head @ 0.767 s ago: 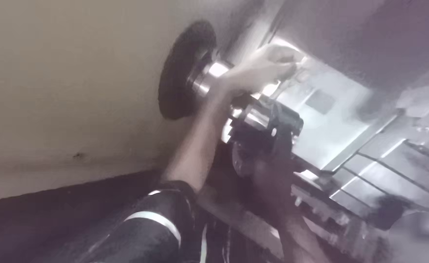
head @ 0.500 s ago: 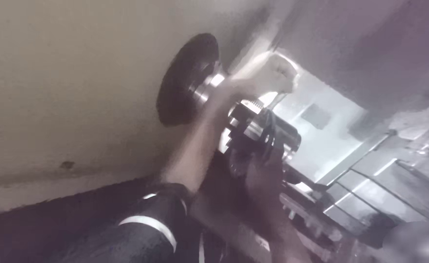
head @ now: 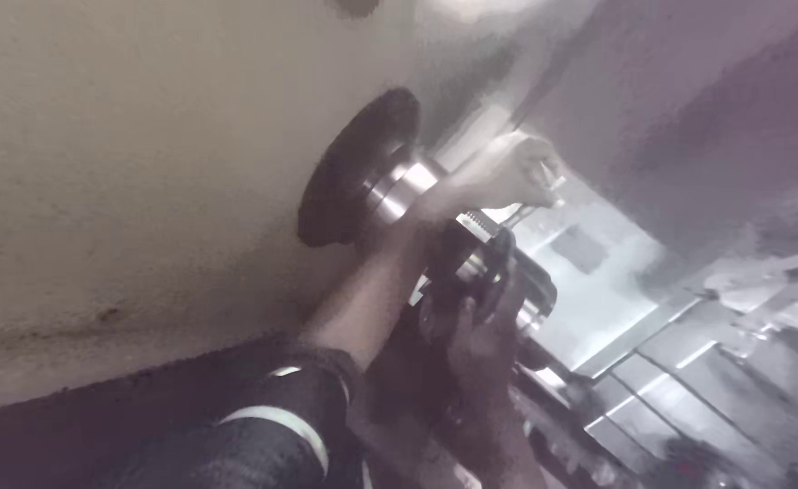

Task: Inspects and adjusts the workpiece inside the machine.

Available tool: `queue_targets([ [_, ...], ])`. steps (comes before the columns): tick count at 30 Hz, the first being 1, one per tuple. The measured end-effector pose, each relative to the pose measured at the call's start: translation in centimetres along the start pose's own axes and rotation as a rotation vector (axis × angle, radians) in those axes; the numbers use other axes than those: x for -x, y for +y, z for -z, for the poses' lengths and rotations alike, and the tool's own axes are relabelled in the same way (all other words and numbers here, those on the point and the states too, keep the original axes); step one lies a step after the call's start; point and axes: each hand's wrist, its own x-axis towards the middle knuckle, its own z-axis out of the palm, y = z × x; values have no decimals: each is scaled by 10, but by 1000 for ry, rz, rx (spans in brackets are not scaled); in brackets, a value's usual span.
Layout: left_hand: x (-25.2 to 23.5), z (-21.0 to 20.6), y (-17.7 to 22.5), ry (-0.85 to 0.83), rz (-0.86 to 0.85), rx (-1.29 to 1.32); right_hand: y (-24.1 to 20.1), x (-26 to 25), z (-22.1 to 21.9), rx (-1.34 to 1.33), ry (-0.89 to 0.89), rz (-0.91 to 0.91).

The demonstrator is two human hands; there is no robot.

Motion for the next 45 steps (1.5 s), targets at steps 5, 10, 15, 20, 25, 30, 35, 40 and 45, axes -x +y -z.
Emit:
queue_targets([
  [5, -2, 1, -2, 8, -11, 14, -5, -5, -4, 5, -4, -91],
  [10, 1, 4, 2, -30, 28, -64, -11, -6, 3, 34, -29, -119],
  [15, 3, 2, 4, -73, 10, 14, -13, -3, 1, 51, 53, -53],
  [20, 7, 3, 4, -110, -35, 53, -11, -3, 0, 37, 55, -21],
  [25, 4, 1, -7, -46, -99, 30, -10, -3, -4, 36, 86, -16],
  [30, 7, 2, -1, -1, -52, 28, -8, -3, -7, 36, 109, -8],
  [35, 4, 1, -3, 47, -19, 23, -7, -3, -8, 77, 121, 8],
  [40, 3, 1, 1, 40, 12, 6, -14, -7, 0, 109, 23, -81],
  [45, 5, 2, 2, 16, 4, -14, -16, -8, -1, 56, 34, -84],
])
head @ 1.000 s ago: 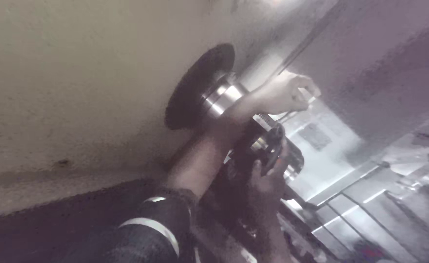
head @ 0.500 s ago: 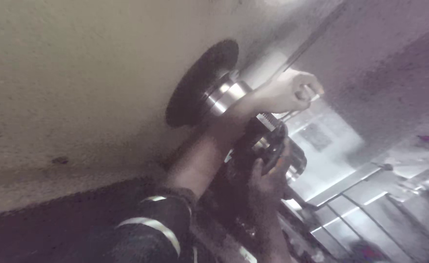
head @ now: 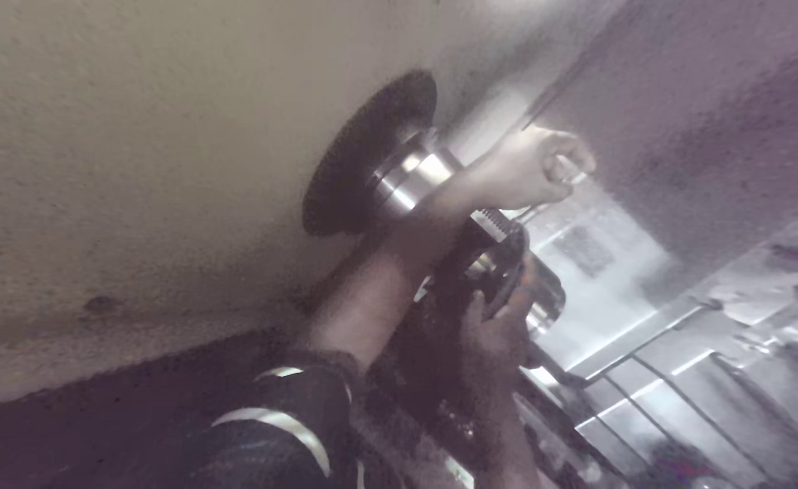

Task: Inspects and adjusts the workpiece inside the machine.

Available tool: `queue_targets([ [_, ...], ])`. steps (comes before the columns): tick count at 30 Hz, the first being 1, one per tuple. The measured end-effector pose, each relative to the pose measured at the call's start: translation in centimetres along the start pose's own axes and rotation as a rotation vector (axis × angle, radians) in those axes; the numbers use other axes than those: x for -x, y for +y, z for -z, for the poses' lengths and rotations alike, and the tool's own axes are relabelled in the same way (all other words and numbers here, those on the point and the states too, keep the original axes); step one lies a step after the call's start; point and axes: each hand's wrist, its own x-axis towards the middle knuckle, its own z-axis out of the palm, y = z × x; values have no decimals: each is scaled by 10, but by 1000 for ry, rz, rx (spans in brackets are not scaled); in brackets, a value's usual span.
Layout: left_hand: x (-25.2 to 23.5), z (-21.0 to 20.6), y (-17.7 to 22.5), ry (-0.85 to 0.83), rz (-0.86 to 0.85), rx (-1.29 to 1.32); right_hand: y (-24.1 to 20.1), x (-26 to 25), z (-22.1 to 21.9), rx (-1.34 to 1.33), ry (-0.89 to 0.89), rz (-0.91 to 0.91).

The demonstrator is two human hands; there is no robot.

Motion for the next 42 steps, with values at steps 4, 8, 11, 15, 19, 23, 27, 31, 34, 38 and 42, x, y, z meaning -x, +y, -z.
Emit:
queue_targets([
  [4, 0, -1, -2, -2, -23, 15, 1, 2, -4, -41, 35, 0],
  [8, 0, -1, -2, 16, -25, 7, 0, 2, -6, -40, 61, -13],
  [11, -1, -2, -5, 27, -42, 5, 3, 2, -5, -14, 38, 11],
  [15, -2, -3, -5, 36, -43, 20, 5, 1, -3, 7, 26, 51],
  [19, 2, 1, 3, -4, -9, -113, 3, 0, -3, -19, 17, 43],
  [23, 2, 0, -1, -6, -61, -97, 5, 0, -7, -47, 60, 60],
  [27, 1, -1, 0, -37, 50, -74, 7, 0, -7, -5, 53, 74],
  [31, 2, 1, 5, -56, 57, -105, 5, 0, -9, -41, 57, 60],
  [34, 1, 0, 1, -60, 15, -111, 3, 0, -10, -49, 83, 42],
  [38, 4, 1, 2, -48, 9, -60, -3, 0, -4, -13, 31, 6],
  [42, 3, 1, 0, -24, 27, -10, 0, 1, -7, 7, 71, 32],
])
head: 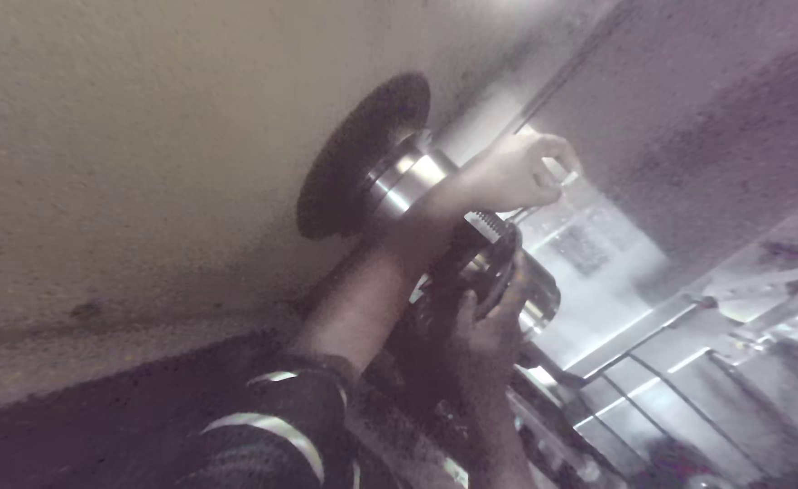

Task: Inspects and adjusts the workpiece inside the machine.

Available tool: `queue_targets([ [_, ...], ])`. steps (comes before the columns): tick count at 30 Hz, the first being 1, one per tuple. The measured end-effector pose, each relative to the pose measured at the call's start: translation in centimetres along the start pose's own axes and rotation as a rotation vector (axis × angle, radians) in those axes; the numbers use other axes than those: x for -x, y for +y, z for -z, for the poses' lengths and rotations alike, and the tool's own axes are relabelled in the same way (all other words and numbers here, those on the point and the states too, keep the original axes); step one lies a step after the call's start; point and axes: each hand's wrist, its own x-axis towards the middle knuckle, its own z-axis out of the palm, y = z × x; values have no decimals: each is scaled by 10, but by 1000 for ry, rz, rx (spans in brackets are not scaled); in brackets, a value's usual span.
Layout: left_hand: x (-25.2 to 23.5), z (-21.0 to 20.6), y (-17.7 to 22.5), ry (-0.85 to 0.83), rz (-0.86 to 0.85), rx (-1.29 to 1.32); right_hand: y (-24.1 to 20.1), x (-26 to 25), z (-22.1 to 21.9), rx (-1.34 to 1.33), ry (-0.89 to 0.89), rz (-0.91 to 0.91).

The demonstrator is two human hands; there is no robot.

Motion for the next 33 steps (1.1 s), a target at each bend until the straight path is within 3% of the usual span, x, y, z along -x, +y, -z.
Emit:
queue_targets([
  [13, 0, -2, -4, -13, -52, -69, 6, 1, 0, 5, -44, 2],
  [18, 1, -2, 4, -26, 40, -97, 3, 3, 0, 9, -6, 20],
  [33, -4, -2, -3, -66, 19, -164, -1, -2, 5, 23, -66, 4],
])
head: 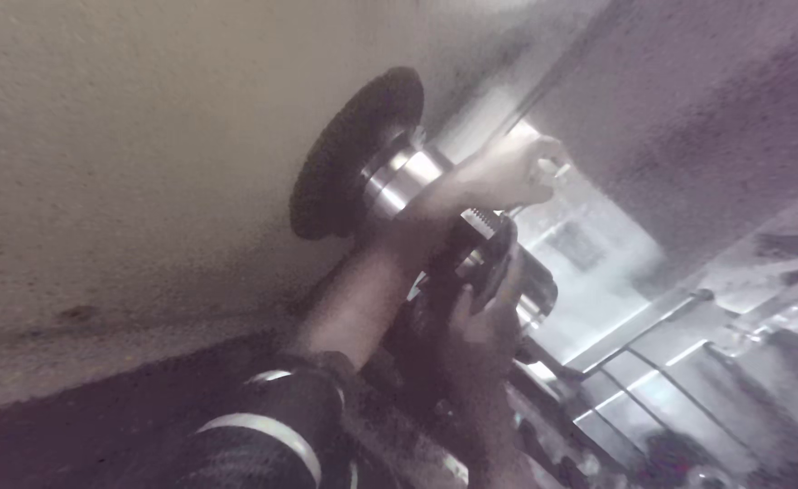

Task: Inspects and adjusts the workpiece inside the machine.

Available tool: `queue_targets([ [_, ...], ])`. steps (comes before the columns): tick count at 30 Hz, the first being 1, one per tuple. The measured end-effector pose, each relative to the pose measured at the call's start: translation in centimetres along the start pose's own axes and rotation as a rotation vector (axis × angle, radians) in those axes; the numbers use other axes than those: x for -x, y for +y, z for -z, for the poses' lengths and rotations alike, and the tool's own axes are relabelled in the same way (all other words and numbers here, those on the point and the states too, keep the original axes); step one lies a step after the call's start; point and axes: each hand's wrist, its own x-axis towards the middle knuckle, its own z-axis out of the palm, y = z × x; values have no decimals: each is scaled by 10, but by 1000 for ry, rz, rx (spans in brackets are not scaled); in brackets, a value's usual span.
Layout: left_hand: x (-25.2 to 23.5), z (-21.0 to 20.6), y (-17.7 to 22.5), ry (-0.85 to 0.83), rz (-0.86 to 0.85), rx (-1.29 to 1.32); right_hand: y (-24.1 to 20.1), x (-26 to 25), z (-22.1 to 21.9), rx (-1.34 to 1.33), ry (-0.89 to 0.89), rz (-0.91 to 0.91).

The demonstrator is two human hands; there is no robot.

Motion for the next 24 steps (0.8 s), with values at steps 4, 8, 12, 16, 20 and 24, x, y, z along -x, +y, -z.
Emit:
queue_targets([
  [4, 0, -1, 2, 3, 15, 21, 6, 0, -2, -3, 2, 1],
  [8, -1, -3, -4, 23, -43, -2, 6, 1, -4, -6, 16, 6],
  [12, 0, -1, 4, 26, 7, -2, 6, 3, -7, -15, 53, 30],
  [16, 1, 0, 7, 35, 12, -49, 6, 3, -9, -28, 58, 44],
  [20, 2, -1, 8, 19, -21, -32, 1, 3, -7, -69, 30, 0],
  [24, 2, -1, 8, 19, -19, -32, 6, 5, -6, -23, 17, 20],
])
